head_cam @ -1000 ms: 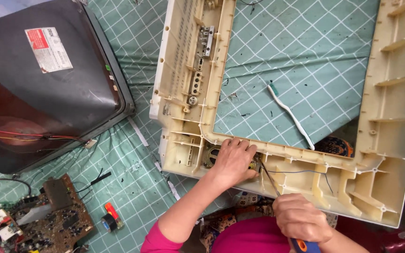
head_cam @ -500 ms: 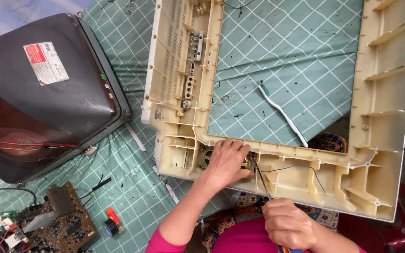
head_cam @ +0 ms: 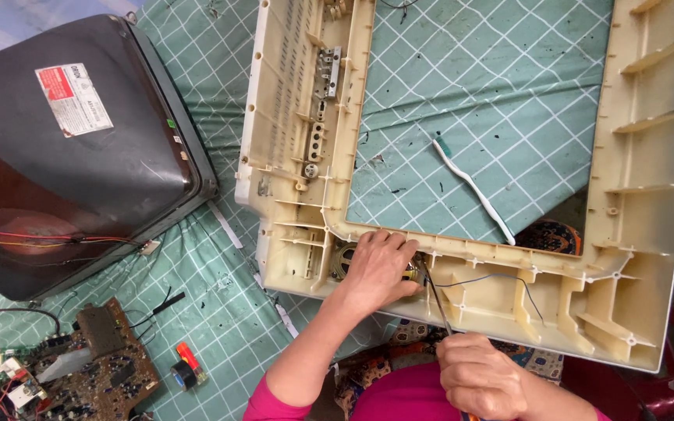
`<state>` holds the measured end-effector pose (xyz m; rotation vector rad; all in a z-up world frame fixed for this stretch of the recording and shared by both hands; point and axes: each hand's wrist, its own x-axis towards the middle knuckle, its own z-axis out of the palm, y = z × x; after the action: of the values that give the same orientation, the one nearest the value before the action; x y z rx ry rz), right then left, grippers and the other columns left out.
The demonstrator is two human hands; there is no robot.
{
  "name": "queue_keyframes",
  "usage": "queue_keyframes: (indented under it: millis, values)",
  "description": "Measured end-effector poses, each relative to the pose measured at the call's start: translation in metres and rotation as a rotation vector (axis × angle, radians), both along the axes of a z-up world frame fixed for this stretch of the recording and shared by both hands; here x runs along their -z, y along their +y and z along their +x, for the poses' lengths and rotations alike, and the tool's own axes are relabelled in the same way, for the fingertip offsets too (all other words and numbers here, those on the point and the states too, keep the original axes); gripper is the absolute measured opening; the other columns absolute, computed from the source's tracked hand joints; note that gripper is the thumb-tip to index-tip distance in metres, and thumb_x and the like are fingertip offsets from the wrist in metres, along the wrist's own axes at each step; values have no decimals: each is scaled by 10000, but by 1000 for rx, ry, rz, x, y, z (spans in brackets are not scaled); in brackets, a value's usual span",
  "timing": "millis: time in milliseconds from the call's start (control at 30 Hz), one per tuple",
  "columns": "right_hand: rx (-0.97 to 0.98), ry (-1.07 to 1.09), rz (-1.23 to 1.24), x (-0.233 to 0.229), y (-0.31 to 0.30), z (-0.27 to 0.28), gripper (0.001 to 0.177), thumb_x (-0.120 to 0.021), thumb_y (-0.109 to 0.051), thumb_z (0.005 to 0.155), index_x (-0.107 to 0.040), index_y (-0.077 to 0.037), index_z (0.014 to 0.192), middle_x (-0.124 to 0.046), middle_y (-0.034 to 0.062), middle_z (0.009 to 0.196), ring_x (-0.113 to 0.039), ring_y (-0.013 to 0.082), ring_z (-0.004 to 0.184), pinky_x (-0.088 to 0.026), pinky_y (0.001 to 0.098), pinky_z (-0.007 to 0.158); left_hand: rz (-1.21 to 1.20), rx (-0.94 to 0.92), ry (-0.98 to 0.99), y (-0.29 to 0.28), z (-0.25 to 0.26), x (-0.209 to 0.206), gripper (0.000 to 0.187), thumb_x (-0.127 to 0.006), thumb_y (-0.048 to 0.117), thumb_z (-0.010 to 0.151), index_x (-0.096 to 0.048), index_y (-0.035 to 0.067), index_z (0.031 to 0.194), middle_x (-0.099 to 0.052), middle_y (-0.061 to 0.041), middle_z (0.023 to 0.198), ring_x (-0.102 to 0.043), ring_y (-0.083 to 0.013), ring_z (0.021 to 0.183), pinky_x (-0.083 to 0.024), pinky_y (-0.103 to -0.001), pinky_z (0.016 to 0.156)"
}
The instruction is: The person uses a screwdriver to tighten screws on a speaker component inside the back casing of a disassembled television. They manipulate the screwdriver and adjust the speaker's position within the plastic housing.
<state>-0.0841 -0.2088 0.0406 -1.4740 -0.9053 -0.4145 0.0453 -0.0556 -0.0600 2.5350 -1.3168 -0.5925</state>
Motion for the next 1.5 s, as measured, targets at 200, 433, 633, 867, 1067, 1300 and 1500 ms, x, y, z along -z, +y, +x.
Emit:
queue_keyframes:
  millis: [200, 433, 633, 867, 1067, 1300, 1500]
  values:
    - [15, -52, -33, 6, 5, 1, 256, -408, -62, 1084, -546, 35, 892, -544, 149, 770, -468, 277, 572, -470, 398, 571, 22, 10, 23, 0, 1, -1, 742, -882, 500, 737, -636, 98, 1311, -678, -126, 1239, -588, -374, 1181, -432, -554, 1017]
    - [1, -56, -27, 7, 1, 0, 168, -465, -19, 1058, -547, 53, 930, -564, 171, 786, -497, 300, 601, -484, 409, 575, -12, -1, 22, 0, -1, 1, 752, -905, 465, 717, -639, 94, 1315, -677, -138, 1265, -599, -397, 1182, -432, -583, 1022]
    - [0, -52, -13, 6, 2, 1, 206, -443, -32, 1066, -549, 60, 915, -564, 177, 780, -480, 300, 582, -463, 408, 562, -7, 21, -26, 2, 0, 0, 769, -882, 515, 716, -626, 139, 1336, -695, -100, 1195, -603, -374, 1142, -440, -546, 993]
    - [21, -53, -1, 3, 1, 4, 234, -425, -55, 1079, -552, 48, 913, -562, 164, 767, -484, 290, 568, -463, 395, 559, -227, 26, -4, 3, 1, -12, 634, -974, 334, 636, -602, 80, 1082, -671, -117, 1083, -622, -322, 1014, -462, -459, 946]
    - [14, -68, 14, 0, 0, 5, 242, -424, -43, 1079, -552, 50, 896, -558, 167, 756, -484, 288, 570, -457, 395, 552, -219, 22, -73, 3, -4, -11, 577, -965, 375, 631, -672, 26, 985, -695, -148, 1062, -632, -354, 1060, -411, -541, 1088]
    - [26, -89, 21, -1, 1, 5, 273, -409, -58, 1089, -547, 43, 875, -548, 159, 740, -475, 279, 560, -427, 383, 528, -72, 67, -167, -1, -10, -18, 534, -915, 436, 701, -732, 64, 1037, -706, -142, 1043, -654, -348, 1082, -359, -581, 1172]
    - [40, -111, 25, 4, 5, 6, 365, -478, -203, 1125, -562, 37, 864, -523, 140, 724, -457, 273, 531, -383, 367, 508, -14, 87, -233, -2, -11, -21, 569, -926, 471, 677, -689, 119, 1055, -701, -155, 978, -664, -328, 1005, -389, -558, 1148]
